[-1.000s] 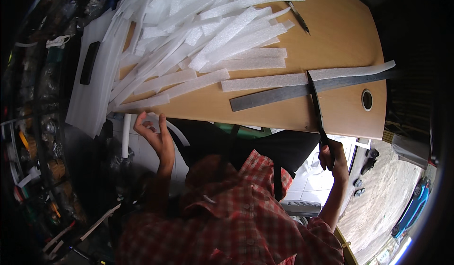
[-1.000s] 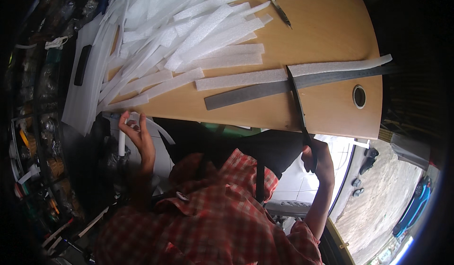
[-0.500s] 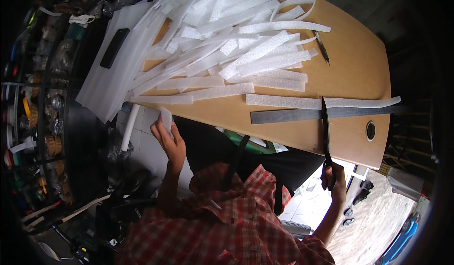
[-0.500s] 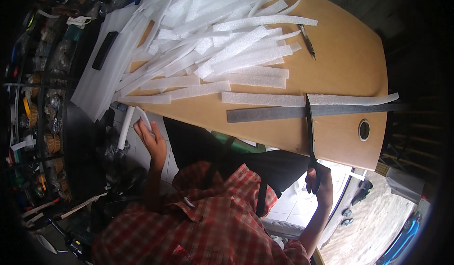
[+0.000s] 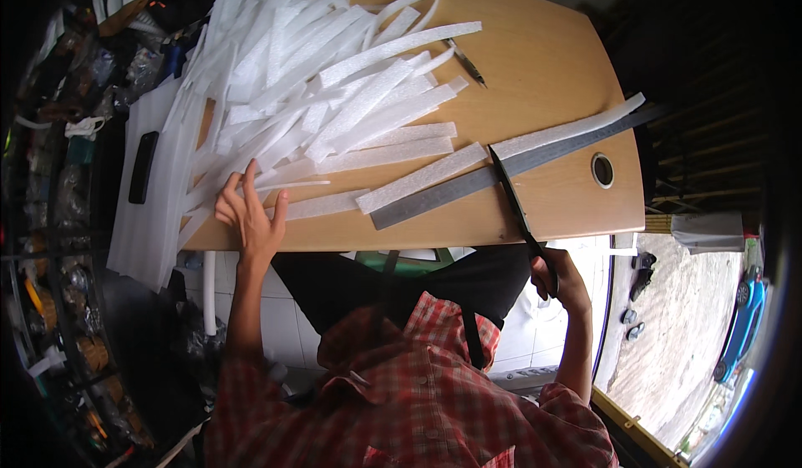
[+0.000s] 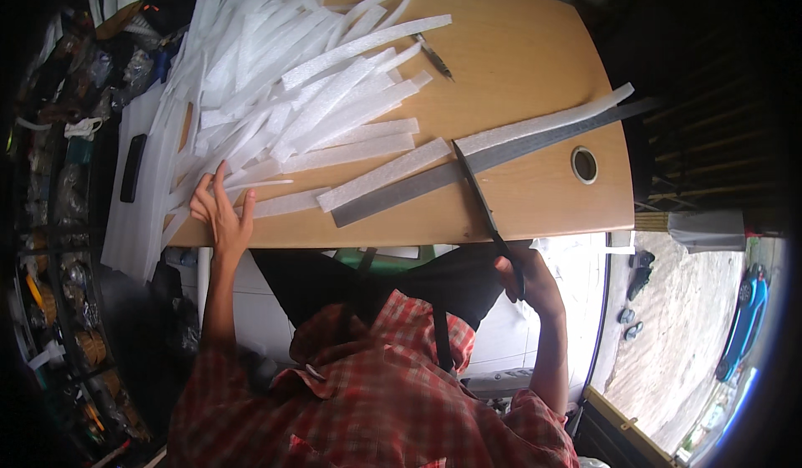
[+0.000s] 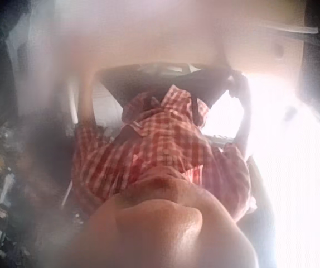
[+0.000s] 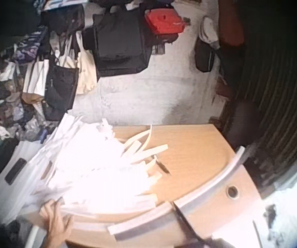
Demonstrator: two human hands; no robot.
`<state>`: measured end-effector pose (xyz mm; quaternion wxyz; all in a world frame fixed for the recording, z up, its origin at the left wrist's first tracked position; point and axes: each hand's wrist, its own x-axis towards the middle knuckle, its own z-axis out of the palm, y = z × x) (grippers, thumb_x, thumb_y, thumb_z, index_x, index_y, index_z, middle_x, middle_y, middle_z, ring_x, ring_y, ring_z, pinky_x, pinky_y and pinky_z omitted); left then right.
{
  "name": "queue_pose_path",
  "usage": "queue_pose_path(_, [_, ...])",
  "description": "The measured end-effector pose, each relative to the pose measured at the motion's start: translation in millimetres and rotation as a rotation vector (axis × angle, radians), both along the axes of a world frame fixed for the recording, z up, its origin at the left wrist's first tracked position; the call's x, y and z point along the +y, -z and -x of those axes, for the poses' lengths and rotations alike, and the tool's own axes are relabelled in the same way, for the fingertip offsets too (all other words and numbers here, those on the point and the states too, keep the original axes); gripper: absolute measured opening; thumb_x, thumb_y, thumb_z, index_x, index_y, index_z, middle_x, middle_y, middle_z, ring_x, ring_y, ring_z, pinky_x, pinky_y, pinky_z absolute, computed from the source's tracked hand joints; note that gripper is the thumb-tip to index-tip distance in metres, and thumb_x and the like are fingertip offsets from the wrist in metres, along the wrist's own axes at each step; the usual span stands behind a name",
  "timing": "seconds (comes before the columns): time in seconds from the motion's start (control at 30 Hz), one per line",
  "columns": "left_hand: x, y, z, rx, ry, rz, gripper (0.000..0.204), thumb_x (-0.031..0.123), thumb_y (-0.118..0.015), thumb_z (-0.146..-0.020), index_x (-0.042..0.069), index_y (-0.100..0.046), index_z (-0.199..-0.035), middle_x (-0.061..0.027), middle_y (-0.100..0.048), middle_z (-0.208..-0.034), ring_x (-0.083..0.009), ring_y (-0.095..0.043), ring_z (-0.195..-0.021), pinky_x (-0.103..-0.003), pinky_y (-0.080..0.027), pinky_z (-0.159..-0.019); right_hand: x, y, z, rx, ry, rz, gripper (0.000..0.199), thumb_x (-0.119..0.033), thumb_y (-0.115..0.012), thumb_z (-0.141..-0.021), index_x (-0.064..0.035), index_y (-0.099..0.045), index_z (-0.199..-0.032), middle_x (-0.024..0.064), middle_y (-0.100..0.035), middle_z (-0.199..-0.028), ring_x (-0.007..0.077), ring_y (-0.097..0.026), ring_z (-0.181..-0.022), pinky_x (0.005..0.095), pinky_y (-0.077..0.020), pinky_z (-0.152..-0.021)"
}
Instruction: The person uses shears to cut long white foam strips into shorter pieces on a wooden workbench. The cut pieces are gathered into a growing pile on the left side of the table.
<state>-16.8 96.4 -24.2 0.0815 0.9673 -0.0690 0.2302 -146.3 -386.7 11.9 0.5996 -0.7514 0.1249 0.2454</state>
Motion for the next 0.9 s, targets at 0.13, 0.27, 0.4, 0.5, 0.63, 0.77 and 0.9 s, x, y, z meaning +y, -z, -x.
queue_pose_path(0.13, [-49,-16,-1,-0.198,0.171,0.118,0.049,0.033,-0.064,-0.090,0.012,-0.056,-0.134,-0.0123,-0.048,-0.128,-0.0338,-0.038,-0.116,-0.050,-0.026,-0.101,14,-9,-5,-0.022,0.011,-0.036,0.060,-0.055,-0.062,-0.091,0.0027,-0.060,-0.103,-0.0029,-0.045,-0.052,0.0077,-0.047,-0.043,0.0239,-0.0372,-0.040])
queue_pose_path(0.27, [-111,-18,11,0.073,0.656,0.031,0.043,0.038,-0.058,-0.094,0.013,-0.063,-0.128,-0.0082,-0.055,-0.133,-0.0329,-0.041,-0.123,-0.053,-0.026,-0.102,18,-6,-1,0.008,-0.052,0.039,0.062,-0.052,-0.061,-0.093,0.0026,-0.060,-0.123,-0.0012,-0.048,-0.055,0.0091,-0.049,-0.045,0.0263,-0.0391,-0.043])
queue_pose_path(0.4, [-105,-12,-8,0.219,0.659,-0.020,0.045,0.044,-0.048,-0.098,0.017,-0.063,-0.130,-0.0053,-0.051,-0.143,-0.0320,-0.036,-0.133,-0.055,-0.023,-0.105,35,-19,-6,-0.045,-0.061,-0.010,0.059,-0.049,-0.060,-0.094,0.0041,-0.061,-0.118,-0.0018,-0.048,-0.055,0.0096,-0.051,-0.046,0.0271,-0.0395,-0.043])
queue_pose_path(0.5, [-93,-11,-17,0.104,0.564,-0.130,0.044,0.042,-0.045,-0.100,0.016,-0.062,-0.132,-0.0071,-0.050,-0.144,-0.0351,-0.035,-0.134,-0.055,-0.021,-0.106,37,-17,-5,-0.039,-0.037,-0.014,0.069,-0.068,-0.059,-0.085,0.0019,-0.059,-0.085,0.0000,-0.048,-0.051,0.0091,-0.050,-0.042,0.0249,-0.0372,-0.040])
queue_pose_path(0.63, [-81,-16,-17,0.009,0.511,-0.076,0.034,0.027,-0.057,-0.095,0.012,-0.068,-0.123,-0.0073,-0.053,-0.140,-0.0351,-0.039,-0.128,-0.053,-0.025,-0.105,38,-17,-11,-0.045,-0.072,-0.002,0.071,-0.068,-0.060,-0.084,0.0027,-0.060,-0.087,0.0000,-0.048,-0.052,0.0090,-0.050,-0.042,0.0246,-0.0375,-0.040])
queue_pose_path(0.77, [-87,-76,-23,-0.185,0.599,0.249,0.030,0.014,-0.065,-0.085,0.008,-0.071,-0.114,-0.0088,-0.058,-0.131,-0.0302,-0.047,-0.116,-0.048,-0.031,-0.099,41,-8,-5,-0.124,-0.017,-0.028,0.077,-0.067,-0.061,-0.084,0.0064,-0.060,-0.108,-0.0016,-0.046,-0.052,0.0075,-0.047,-0.042,0.0232,-0.0354,-0.039])
queue_pose_path(0.9, [-73,-184,-31,-0.615,0.882,0.858,0.068,0.049,-0.055,-0.087,-0.003,-0.052,-0.131,-0.0291,-0.040,-0.140,-0.0415,-0.040,-0.126,-0.052,-0.034,-0.102,44,-11,-9,-0.085,-0.046,-0.041,0.082,-0.068,-0.060,-0.084,0.0068,-0.058,-0.118,-0.0023,-0.045,-0.052,0.0068,-0.045,-0.041,0.0229,-0.0333,-0.038])
